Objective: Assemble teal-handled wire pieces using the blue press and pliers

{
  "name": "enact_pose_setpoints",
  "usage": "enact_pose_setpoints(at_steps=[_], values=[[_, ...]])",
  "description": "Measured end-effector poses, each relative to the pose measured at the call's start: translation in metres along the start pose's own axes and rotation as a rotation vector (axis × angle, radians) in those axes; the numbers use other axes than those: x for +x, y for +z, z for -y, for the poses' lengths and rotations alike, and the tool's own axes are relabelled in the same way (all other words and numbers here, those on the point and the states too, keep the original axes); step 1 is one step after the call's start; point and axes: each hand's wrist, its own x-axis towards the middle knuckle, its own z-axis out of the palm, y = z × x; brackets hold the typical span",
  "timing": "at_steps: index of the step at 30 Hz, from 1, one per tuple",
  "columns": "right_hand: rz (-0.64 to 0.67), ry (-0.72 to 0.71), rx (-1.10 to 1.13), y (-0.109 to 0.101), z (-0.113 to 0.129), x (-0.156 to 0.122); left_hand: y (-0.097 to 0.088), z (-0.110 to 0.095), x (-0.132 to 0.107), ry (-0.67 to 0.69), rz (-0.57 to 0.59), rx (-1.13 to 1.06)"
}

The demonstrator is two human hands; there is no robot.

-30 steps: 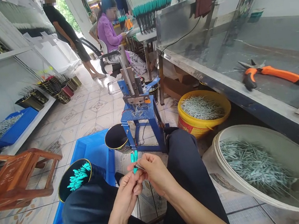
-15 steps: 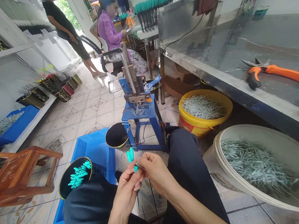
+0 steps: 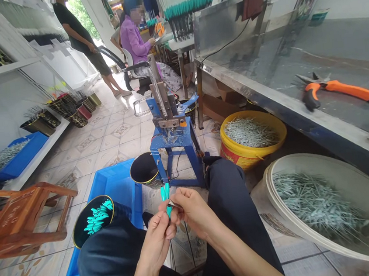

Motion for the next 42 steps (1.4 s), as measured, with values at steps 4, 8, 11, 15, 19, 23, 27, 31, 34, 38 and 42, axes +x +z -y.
enact_pose_setpoints(at_steps=[4, 8, 11, 15, 19, 23, 27, 31, 34, 38, 42], values=[[-0.031, -0.033, 0.011, 0.001, -0.002, 0.000, 0.005, -0.002, 0.002, 0.028, 0.010, -0.040], [-0.044, -0.050, -0.003, 0.000, -0.003, -0.001, 0.005, -0.002, 0.002, 0.033, -0.021, 0.008], [-0.046, -0.042, -0.010, 0.002, -0.002, -0.002, 0.004, -0.001, 0.001, 0.043, -0.034, 0.043], [-0.073, -0.043, -0.021, 0.003, -0.002, -0.003, 0.007, -0.003, 0.000, 0.043, -0.029, 0.003], [-0.088, -0.050, -0.029, 0.003, -0.003, -0.002, 0.010, -0.005, 0.000, 0.047, -0.030, -0.010], [-0.111, -0.040, -0.035, 0.003, -0.003, -0.002, 0.008, -0.003, 0.000, 0.036, -0.045, 0.012], [-0.115, -0.035, -0.023, 0.003, -0.003, -0.002, 0.006, -0.001, 0.000, 0.022, -0.051, 0.019], [-0.121, -0.039, -0.049, 0.003, -0.006, -0.001, 0.006, 0.001, 0.001, 0.024, -0.051, 0.048], [-0.168, -0.071, -0.085, 0.003, -0.007, -0.001, 0.009, 0.000, 0.001, 0.066, -0.102, 0.141], [-0.113, -0.017, 0.034, 0.000, 0.009, -0.003, 0.018, -0.005, -0.001, 0.215, -0.255, 0.349], [-0.005, -0.107, 0.146, -0.001, 0.033, -0.004, 0.018, -0.007, -0.005, 0.307, -0.360, 0.446]])
